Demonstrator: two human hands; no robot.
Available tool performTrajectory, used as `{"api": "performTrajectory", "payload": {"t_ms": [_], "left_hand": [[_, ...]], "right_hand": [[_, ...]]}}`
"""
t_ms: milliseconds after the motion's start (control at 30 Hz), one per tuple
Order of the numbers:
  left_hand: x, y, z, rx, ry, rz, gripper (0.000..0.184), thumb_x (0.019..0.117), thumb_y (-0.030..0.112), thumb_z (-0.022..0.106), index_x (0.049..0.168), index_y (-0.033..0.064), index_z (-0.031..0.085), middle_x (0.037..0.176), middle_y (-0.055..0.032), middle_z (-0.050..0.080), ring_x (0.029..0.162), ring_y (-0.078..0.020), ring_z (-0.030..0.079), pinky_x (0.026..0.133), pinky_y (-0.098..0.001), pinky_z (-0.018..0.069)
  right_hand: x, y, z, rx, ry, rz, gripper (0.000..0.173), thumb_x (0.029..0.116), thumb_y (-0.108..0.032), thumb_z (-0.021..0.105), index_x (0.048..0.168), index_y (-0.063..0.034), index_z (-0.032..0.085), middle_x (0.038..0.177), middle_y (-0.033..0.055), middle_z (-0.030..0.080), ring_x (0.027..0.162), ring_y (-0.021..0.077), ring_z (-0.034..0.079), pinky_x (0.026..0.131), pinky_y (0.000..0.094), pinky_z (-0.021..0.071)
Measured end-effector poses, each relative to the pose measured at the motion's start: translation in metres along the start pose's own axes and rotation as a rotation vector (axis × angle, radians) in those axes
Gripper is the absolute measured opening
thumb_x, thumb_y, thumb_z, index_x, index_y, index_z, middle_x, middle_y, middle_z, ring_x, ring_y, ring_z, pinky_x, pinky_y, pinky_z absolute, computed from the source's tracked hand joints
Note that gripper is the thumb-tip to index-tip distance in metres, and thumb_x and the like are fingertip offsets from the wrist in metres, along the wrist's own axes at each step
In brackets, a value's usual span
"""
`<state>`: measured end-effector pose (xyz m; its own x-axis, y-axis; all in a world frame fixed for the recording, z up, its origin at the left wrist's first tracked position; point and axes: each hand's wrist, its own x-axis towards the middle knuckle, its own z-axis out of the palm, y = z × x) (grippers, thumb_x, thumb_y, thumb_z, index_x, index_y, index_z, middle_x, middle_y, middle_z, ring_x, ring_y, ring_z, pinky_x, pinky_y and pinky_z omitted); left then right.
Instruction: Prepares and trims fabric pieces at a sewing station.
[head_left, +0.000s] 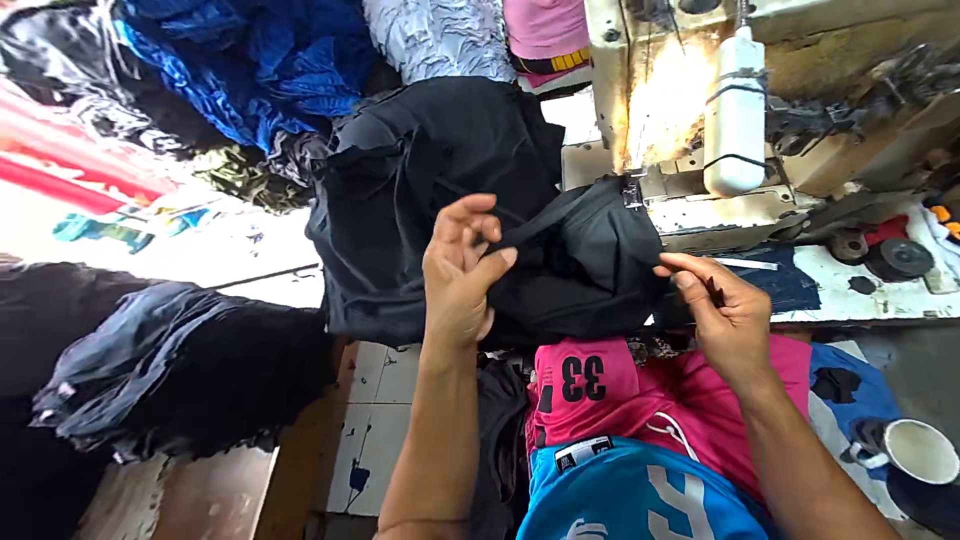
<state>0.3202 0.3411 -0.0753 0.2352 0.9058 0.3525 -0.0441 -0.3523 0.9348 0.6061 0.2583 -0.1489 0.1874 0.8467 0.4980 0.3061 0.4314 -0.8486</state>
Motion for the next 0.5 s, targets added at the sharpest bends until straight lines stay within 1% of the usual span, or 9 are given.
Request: {"api": "performTrajectory", "payload": {"t_ms": [33,100,133,167,233,300,333,400,500], "left_hand": [[0.004,0.013,0.013,-0.029,-0.043,0.057,0.058,0.0881,0.003,0.068,0.143,0.0119,0.049,0.114,-0.0001,0.062,0.098,-0.0104,0.062,0.080,-0.0260,0.0571],[0.015,0.032,0.041,-0.125,-0.118,0.155,0.056,0.0890,0.006,0.070,0.141,0.0093,0.050,0.114,-0.0010,0.061,0.097,-0.0100,0.061,0.080,-0.0242,0.0562],[0.021,0.039,0.054,-0.183,-0.138,0.197,0.053,0.0893,0.006,0.071,0.139,0.0073,0.052,0.114,-0.0014,0.060,0.098,-0.0101,0.061,0.081,-0.0243,0.0556],[0.027,0.045,0.065,-0.231,-0.145,0.240,0.050,0.0895,0.004,0.070,0.136,0.0050,0.053,0.114,-0.0019,0.060,0.098,-0.0102,0.060,0.082,-0.0238,0.0553],[0.041,0.056,0.074,-0.290,-0.115,0.337,0.045,0.0893,0.002,0.070,0.132,0.0021,0.055,0.114,-0.0017,0.061,0.101,-0.0099,0.060,0.087,-0.0235,0.0539],[0.061,0.062,0.068,-0.331,-0.049,0.432,0.044,0.0877,0.000,0.072,0.128,0.0003,0.055,0.112,-0.0022,0.062,0.101,-0.0111,0.060,0.089,-0.0263,0.0537],[0.069,0.062,0.060,-0.320,-0.029,0.459,0.044,0.0878,-0.001,0.072,0.128,0.0000,0.054,0.112,-0.0025,0.061,0.101,-0.0115,0.060,0.090,-0.0270,0.0541],[0.077,0.058,0.037,-0.224,-0.017,0.480,0.043,0.0892,-0.001,0.072,0.129,-0.0007,0.054,0.114,-0.0035,0.061,0.102,-0.0135,0.061,0.090,-0.0290,0.0555],[0.074,0.049,-0.004,0.030,-0.036,0.484,0.038,0.0893,0.002,0.073,0.125,0.0032,0.060,0.120,-0.0030,0.064,0.111,-0.0165,0.061,0.097,-0.0336,0.0532]], "right_hand": [[0.004,-0.015,0.010,0.114,-0.058,-0.038,0.029,0.1038,-0.018,0.060,0.127,-0.0036,0.069,0.122,0.0087,0.071,0.102,0.0180,0.071,0.085,0.0358,0.0626],[0.010,-0.039,0.032,0.307,-0.186,-0.081,0.052,0.0929,-0.027,0.078,0.136,-0.0014,0.063,0.132,0.0108,0.067,0.114,0.0218,0.068,0.094,0.0395,0.0616],[0.010,-0.045,0.043,0.365,-0.246,-0.077,0.063,0.0870,-0.028,0.084,0.139,-0.0015,0.060,0.131,0.0091,0.068,0.114,0.0191,0.068,0.095,0.0373,0.0611],[0.008,-0.045,0.053,0.426,-0.304,-0.057,0.063,0.0837,-0.024,0.087,0.136,-0.0008,0.062,0.124,0.0074,0.070,0.108,0.0149,0.069,0.092,0.0341,0.0620],[0.000,-0.032,0.065,0.547,-0.432,0.024,0.038,0.0839,-0.009,0.085,0.117,0.0024,0.071,0.104,0.0067,0.076,0.093,0.0107,0.072,0.084,0.0308,0.0635],[-0.012,-0.012,0.066,0.587,-0.510,0.109,0.018,0.0877,-0.007,0.080,0.101,0.0021,0.073,0.088,0.0042,0.073,0.077,0.0056,0.067,0.071,0.0244,0.0580],[-0.017,-0.006,0.061,0.591,-0.523,0.142,0.014,0.0892,-0.009,0.079,0.096,0.0012,0.072,0.083,0.0026,0.070,0.070,0.0037,0.062,0.064,0.0220,0.0531],[-0.021,-0.006,0.041,0.589,-0.555,0.130,0.015,0.0912,-0.014,0.078,0.094,-0.0008,0.071,0.079,0.0009,0.067,0.068,0.0026,0.059,0.061,0.0208,0.0502],[-0.014,-0.011,0.003,0.691,-0.656,-0.071,0.021,0.0900,-0.023,0.079,0.089,-0.0056,0.068,0.074,-0.0037,0.065,0.067,-0.0026,0.058,0.061,0.0158,0.0488]]}}
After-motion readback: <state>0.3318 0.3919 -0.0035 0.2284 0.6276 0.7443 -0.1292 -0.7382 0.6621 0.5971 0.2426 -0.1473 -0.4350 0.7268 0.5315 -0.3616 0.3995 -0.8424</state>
